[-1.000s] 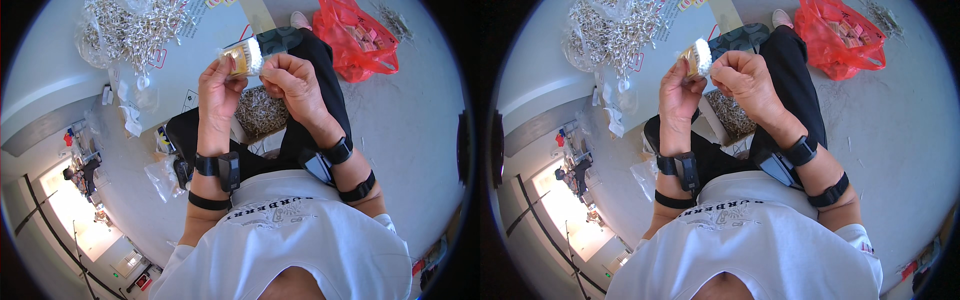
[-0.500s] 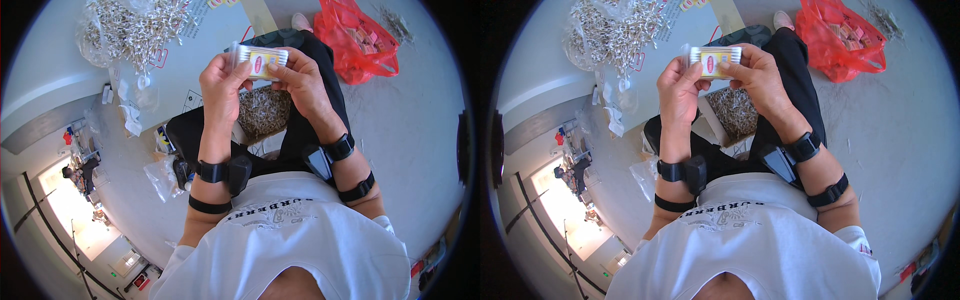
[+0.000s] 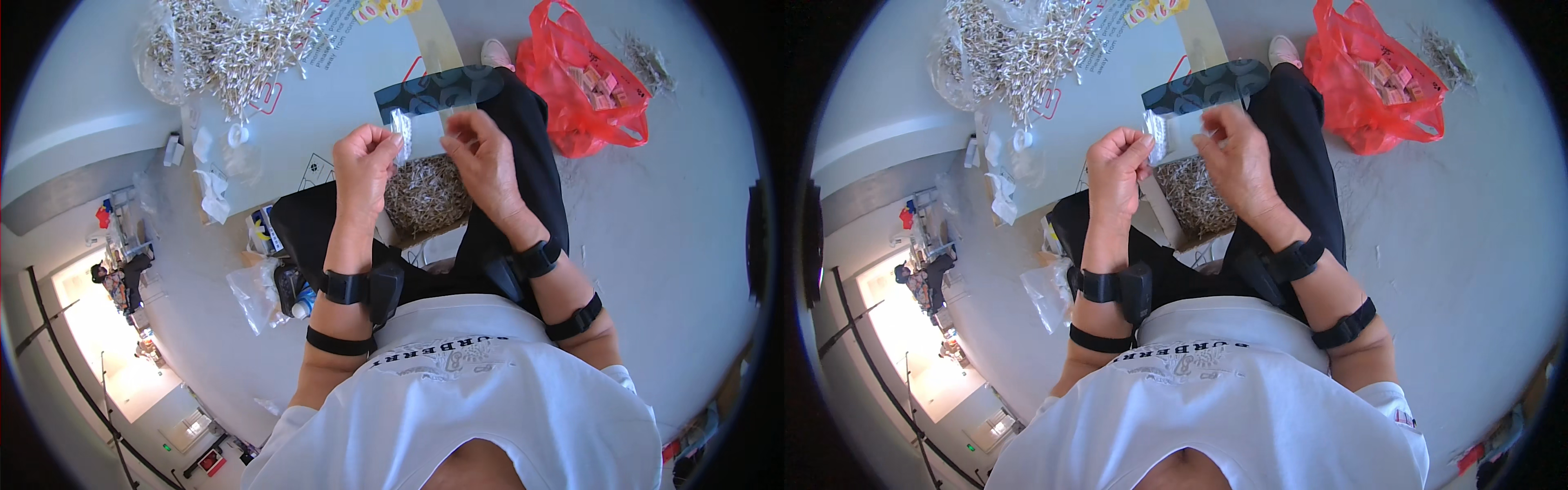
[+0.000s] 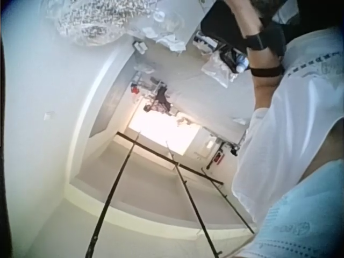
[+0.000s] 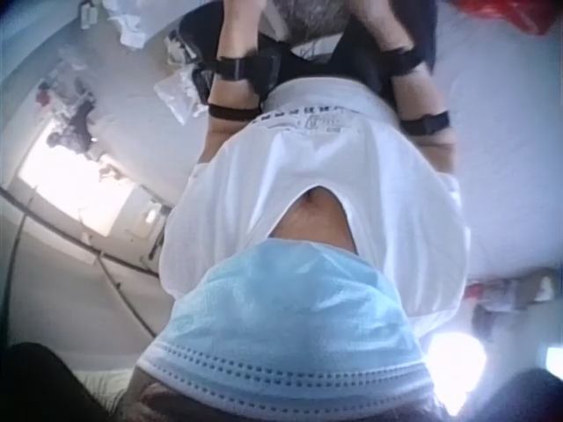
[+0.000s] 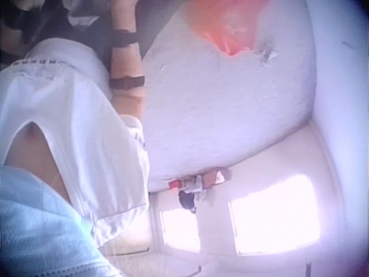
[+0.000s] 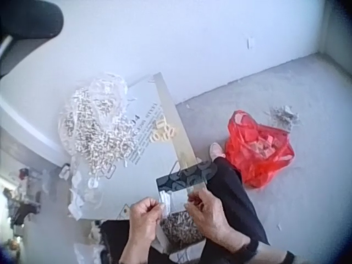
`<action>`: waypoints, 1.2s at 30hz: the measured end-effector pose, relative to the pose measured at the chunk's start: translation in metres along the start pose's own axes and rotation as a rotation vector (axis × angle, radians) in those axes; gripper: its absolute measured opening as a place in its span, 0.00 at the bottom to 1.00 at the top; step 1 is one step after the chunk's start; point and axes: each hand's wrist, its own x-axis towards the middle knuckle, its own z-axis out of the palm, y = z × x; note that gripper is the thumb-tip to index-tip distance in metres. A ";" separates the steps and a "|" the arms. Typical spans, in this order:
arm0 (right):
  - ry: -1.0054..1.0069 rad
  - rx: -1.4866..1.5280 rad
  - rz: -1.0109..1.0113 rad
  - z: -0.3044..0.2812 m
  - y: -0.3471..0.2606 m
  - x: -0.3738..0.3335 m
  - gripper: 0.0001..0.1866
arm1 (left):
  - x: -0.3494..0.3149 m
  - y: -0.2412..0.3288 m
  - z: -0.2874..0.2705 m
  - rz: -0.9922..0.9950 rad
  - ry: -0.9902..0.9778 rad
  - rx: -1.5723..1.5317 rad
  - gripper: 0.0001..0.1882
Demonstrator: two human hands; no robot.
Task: Aligning cotton swabs and placing them into a small plastic bag.
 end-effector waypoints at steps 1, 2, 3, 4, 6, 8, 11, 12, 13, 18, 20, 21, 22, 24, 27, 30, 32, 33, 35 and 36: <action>-0.049 0.200 0.062 0.007 0.001 -0.002 0.09 | -0.002 -0.005 0.002 -0.018 0.018 -0.002 0.05; -0.098 0.276 0.079 0.012 0.001 -0.003 0.07 | -0.003 -0.009 0.005 -0.036 0.036 -0.003 0.05; -0.129 0.308 0.136 0.016 0.001 -0.003 0.07 | -0.004 -0.013 0.008 -0.042 0.032 0.000 0.05; -0.163 0.341 0.192 0.019 0.001 -0.002 0.07 | -0.004 -0.016 0.011 -0.042 0.031 -0.004 0.05; -0.168 0.305 0.231 0.020 0.007 0.003 0.07 | -0.002 -0.019 0.013 -0.014 0.049 -0.028 0.05; -0.175 0.269 0.271 0.020 0.010 0.005 0.08 | -0.001 -0.018 0.015 -0.033 0.035 -0.052 0.05; -0.081 0.200 0.136 0.022 0.007 0.003 0.08 | 0.001 -0.015 0.016 -0.060 0.022 -0.064 0.05; -0.068 0.163 0.071 0.021 0.004 0.004 0.08 | 0.002 -0.014 0.016 -0.067 0.023 -0.054 0.05; -0.057 0.125 0.004 0.021 0.001 0.004 0.08 | 0.003 -0.015 0.014 -0.066 0.025 -0.056 0.05; -0.093 0.086 0.014 0.024 -0.004 0.010 0.08 | 0.005 -0.022 0.009 -0.068 -0.005 -0.099 0.05; -0.101 0.047 0.025 0.024 -0.010 0.013 0.09 | 0.004 -0.022 0.008 -0.064 -0.016 -0.096 0.05; -0.118 0.024 0.083 0.023 -0.014 0.016 0.09 | 0.003 -0.022 0.007 -0.063 -0.033 -0.091 0.05; -0.134 -0.001 0.142 0.023 -0.016 0.018 0.10 | 0.003 -0.022 0.007 -0.061 -0.029 -0.093 0.05; -0.151 -0.043 0.126 0.023 -0.012 0.026 0.11 | 0.003 -0.021 0.007 -0.068 -0.044 -0.064 0.05; -0.177 -0.097 0.115 0.021 -0.016 0.033 0.10 | 0.004 -0.020 0.007 -0.077 -0.052 -0.085 0.06; -0.191 -0.126 0.110 0.023 -0.018 0.037 0.09 | 0.007 -0.022 0.003 -0.052 -0.095 -0.054 0.06; -0.195 -0.142 0.102 0.023 -0.019 0.038 0.09 | 0.009 -0.023 -0.002 -0.048 -0.122 -0.030 0.06; -0.213 -0.156 0.120 0.022 -0.022 0.038 0.09 | 0.010 -0.024 -0.004 -0.044 -0.154 -0.003 0.05; -0.227 -0.167 0.136 0.021 -0.020 0.040 0.08 | 0.011 -0.024 -0.005 -0.050 -0.151 -0.047 0.05; -0.242 -0.155 0.142 0.021 -0.014 0.040 0.08 | 0.011 -0.023 -0.004 -0.058 -0.150 -0.090 0.05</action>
